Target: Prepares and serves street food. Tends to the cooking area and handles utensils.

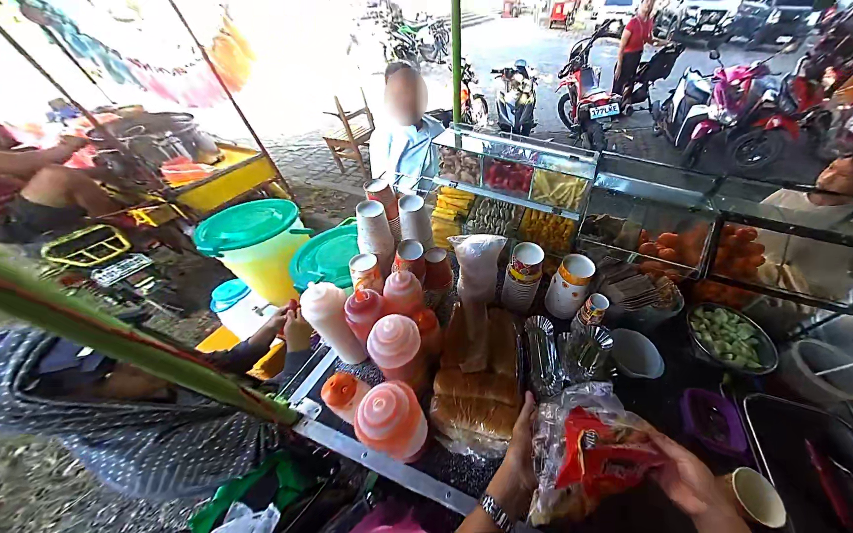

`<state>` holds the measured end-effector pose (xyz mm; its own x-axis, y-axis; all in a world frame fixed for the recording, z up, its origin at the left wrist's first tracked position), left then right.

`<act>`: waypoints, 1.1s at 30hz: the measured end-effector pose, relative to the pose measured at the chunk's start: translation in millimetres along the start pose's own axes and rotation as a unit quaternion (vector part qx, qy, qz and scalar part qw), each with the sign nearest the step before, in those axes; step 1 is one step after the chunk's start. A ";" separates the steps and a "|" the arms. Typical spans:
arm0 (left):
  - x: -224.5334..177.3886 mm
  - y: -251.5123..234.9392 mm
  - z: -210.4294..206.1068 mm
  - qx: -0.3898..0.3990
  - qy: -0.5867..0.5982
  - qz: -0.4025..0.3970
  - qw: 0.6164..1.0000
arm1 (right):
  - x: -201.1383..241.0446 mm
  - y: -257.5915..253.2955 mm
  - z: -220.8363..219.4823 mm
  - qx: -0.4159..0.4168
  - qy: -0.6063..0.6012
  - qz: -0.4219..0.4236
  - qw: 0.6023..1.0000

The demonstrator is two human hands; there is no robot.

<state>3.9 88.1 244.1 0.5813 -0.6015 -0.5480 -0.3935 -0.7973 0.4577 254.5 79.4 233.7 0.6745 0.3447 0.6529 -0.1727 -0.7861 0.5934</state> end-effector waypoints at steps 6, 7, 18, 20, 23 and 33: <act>-34.6 27.4 -11.2 -0.172 -0.659 -0.106 0.725 | -3.5 9.8 -11.9 -0.020 -0.108 -0.060 0.992; -35.4 34.7 -24.0 -0.189 -0.725 -0.149 0.646 | -5.6 10.6 -15.8 -0.017 -0.105 -0.065 0.992; -45.1 -30.7 -68.4 -0.013 -0.867 0.015 0.499 | 0.1 16.8 -40.3 -0.006 -0.136 -0.029 0.990; -57.4 -31.0 -69.4 0.031 -0.827 0.009 0.562 | 7.3 16.9 -44.4 0.005 -0.127 -0.018 0.992; -64.1 -15.1 -66.5 0.068 -0.539 -0.050 0.838 | 24.0 17.5 -53.6 0.038 -0.068 0.009 0.997; -48.0 34.4 -57.8 -0.106 -0.670 -0.222 0.700 | 52.9 -1.8 -89.3 0.295 0.274 -0.055 0.914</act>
<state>3.7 92.5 326.6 -0.6329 0.0832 -0.7697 -0.1885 -0.9809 0.0489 226.4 144.8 309.2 0.1759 0.5168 0.8379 0.4004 -0.8151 0.4186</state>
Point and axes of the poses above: each hand's wrist, its own y-axis away from the middle knuckle, its own z-axis out of the back of the hand, x = y × z, the point moved 1 cm from there along -y, towards the middle knuckle, and after that the axes turned 15 degrees about -y, right-handed, at the moved point
